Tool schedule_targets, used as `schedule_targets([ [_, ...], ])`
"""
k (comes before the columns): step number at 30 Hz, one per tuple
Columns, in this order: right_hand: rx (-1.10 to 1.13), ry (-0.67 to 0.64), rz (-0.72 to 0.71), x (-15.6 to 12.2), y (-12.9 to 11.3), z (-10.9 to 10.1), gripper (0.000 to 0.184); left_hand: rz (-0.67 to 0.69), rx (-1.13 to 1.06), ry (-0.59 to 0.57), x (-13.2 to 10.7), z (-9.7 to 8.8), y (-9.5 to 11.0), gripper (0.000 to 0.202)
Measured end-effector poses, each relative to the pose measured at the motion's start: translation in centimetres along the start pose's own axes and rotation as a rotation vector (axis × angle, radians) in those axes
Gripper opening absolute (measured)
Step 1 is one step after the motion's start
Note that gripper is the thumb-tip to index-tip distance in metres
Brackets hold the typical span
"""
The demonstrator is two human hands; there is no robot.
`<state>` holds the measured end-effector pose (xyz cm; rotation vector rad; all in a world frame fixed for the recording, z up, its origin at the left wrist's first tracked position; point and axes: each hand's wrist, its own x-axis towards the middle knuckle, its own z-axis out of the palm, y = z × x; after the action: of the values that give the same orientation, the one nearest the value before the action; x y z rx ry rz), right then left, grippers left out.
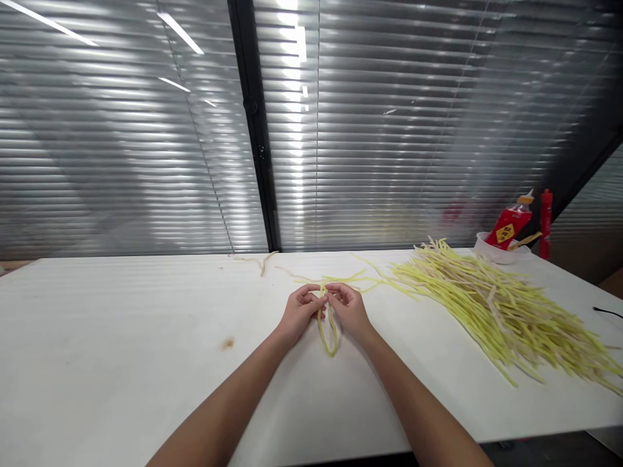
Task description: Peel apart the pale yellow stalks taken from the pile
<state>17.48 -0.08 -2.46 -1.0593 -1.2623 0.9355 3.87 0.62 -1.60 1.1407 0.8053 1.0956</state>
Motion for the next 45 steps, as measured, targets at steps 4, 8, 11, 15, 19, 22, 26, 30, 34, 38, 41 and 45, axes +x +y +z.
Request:
schedule_targets([
  [4, 0.004, 0.009, 0.003, 0.0, 0.1, 0.1, 0.02, 0.018, -0.001, -0.005, -0.1, 0.0, 0.0, 0.037],
  [8, 0.021, 0.032, 0.01, 0.0, 0.2, 0.2, 0.022, 0.024, -0.009, 0.004, -0.1, 0.1, 0.0, 0.036],
  [11, 0.045, 0.01, 0.011, -0.1, 0.2, 0.3, 0.022, 0.025, -0.007, 0.005, -0.1, 0.0, 0.0, 0.036],
  [15, 0.045, -0.008, 0.008, -0.2, 0.4, 0.3, 0.024, 0.023, -0.033, -0.011, 0.0, 0.0, -0.1, 0.037],
  [19, 0.036, -0.035, 0.003, -0.3, 0.3, 0.3, 0.024, 0.021, -0.03, -0.022, 0.1, -0.1, -0.3, 0.037],
  [22, 0.056, -0.062, 0.008, -0.3, 0.0, 0.2, 0.023, 0.013, -0.014, -0.024, 0.2, -0.1, -0.3, 0.036],
  [26, 0.052, -0.072, 0.001, -0.4, -0.2, 0.1, 0.024, 0.003, -0.006, -0.039, 0.2, -0.2, -0.4, 0.035],
  [30, 0.022, -0.07, -0.014, -0.3, -0.1, 0.0, 0.025, -0.011, -0.005, -0.047, 0.2, -0.3, -0.3, 0.033],
  [34, 0.109, -0.088, 0.003, -0.2, 0.0, 0.2, 0.025, -0.015, -0.019, -0.046, 0.1, -0.1, -0.1, 0.031],
  [38, 0.253, -0.115, 0.059, -0.2, 0.0, 0.3, 0.026, -0.007, -0.015, -0.04, -0.2, 0.1, 0.3, 0.03],
  [41, 0.279, -0.126, 0.099, -0.1, 0.1, 0.3, 0.029, -0.009, 0.024, -0.032, -0.3, 0.2, 0.5, 0.031],
  [45, 0.27, -0.156, 0.133, -0.1, 0.1, 0.1, 0.032, -0.032, 0.049, -0.013, -0.5, 0.3, 0.7, 0.031],
])
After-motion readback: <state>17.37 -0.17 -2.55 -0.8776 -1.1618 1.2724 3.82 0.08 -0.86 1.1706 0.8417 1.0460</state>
